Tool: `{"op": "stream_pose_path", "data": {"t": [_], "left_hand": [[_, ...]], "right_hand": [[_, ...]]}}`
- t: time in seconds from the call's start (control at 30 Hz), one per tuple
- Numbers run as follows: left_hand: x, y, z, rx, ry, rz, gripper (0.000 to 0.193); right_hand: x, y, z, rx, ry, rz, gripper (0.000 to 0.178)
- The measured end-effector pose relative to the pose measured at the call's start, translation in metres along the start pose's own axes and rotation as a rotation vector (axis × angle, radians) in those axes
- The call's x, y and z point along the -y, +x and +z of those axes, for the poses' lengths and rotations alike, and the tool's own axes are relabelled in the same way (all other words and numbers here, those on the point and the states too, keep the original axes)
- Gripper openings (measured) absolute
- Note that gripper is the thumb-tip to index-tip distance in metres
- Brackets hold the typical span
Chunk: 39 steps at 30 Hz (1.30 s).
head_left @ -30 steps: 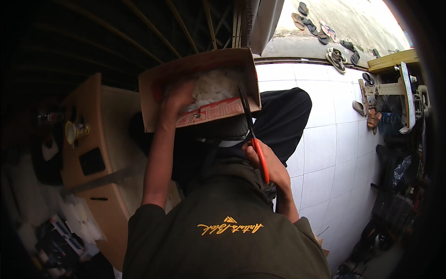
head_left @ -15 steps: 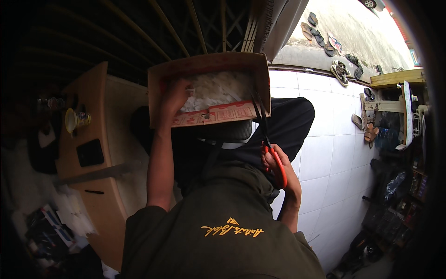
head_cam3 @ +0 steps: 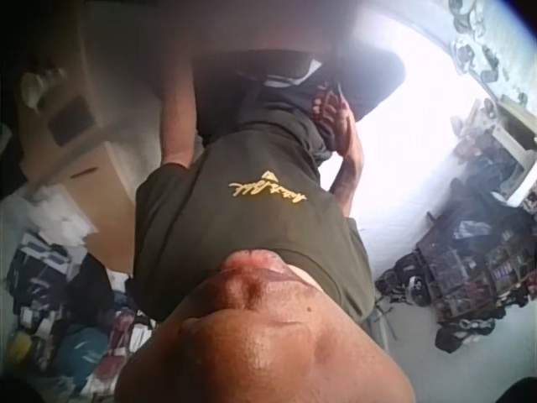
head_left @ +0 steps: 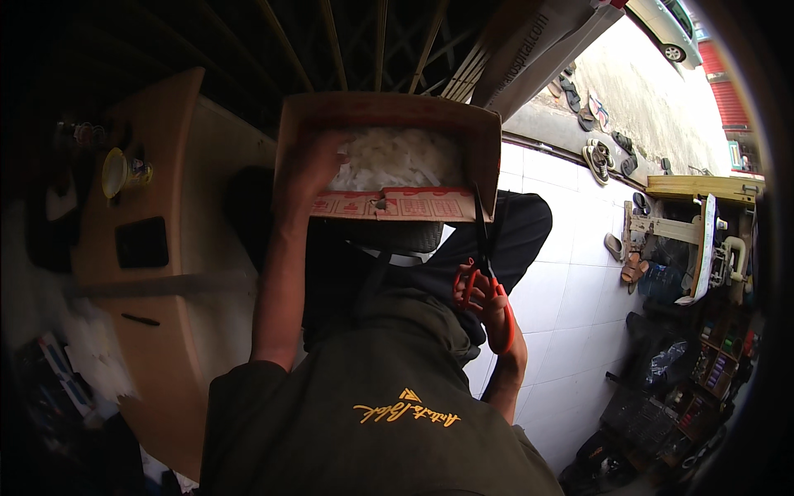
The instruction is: The person cuts small pieces of white fabric using shears while holding the material over a cardboard box.
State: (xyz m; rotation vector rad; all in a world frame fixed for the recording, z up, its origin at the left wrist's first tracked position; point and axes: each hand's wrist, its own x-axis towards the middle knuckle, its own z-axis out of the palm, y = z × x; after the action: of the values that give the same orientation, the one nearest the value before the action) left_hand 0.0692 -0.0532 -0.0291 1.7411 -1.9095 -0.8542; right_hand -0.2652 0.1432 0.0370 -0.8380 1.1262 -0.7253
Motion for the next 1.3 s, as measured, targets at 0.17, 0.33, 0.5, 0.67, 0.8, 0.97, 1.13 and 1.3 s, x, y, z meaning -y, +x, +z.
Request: {"op": "stream_pose_path", "data": {"t": [0.17, 0.33, 0.5, 0.67, 0.8, 0.97, 1.13, 1.3], "left_hand": [[-0.020, -0.001, 0.016, 0.027, 0.035, 0.254, 0.033], [-0.007, 0.002, 0.024, 0.306, 0.157, 0.281, 0.027], [-0.010, 0.010, 0.018, 0.071, 0.238, 0.077, 0.014], [-0.014, 0.012, 0.016, -0.024, 0.122, 0.157, 0.015], [-0.022, 0.009, 0.011, -0.032, 0.082, 0.220, 0.018], [-0.020, 0.006, 0.013, -0.072, -0.166, 0.149, 0.019], [-0.029, 0.007, 0.003, 0.003, -0.205, 0.101, 0.015], [-0.022, 0.007, 0.007, -0.123, -0.174, 0.236, 0.016]], "right_hand": [[0.002, 0.002, 0.008, -0.023, 0.010, 0.008, 0.102], [-0.007, 0.007, 0.007, -0.022, 0.013, -0.004, 0.095], [-0.007, 0.010, 0.009, -0.039, 0.021, 0.000, 0.087], [-0.009, 0.011, 0.008, -0.047, 0.036, 0.016, 0.080], [-0.010, 0.012, 0.009, -0.062, 0.062, 0.014, 0.077], [-0.012, 0.014, 0.006, -0.047, 0.072, 0.020, 0.075], [-0.010, 0.015, 0.008, -0.048, 0.077, 0.025, 0.073], [-0.014, 0.015, 0.007, -0.053, 0.106, 0.021, 0.067]]}}
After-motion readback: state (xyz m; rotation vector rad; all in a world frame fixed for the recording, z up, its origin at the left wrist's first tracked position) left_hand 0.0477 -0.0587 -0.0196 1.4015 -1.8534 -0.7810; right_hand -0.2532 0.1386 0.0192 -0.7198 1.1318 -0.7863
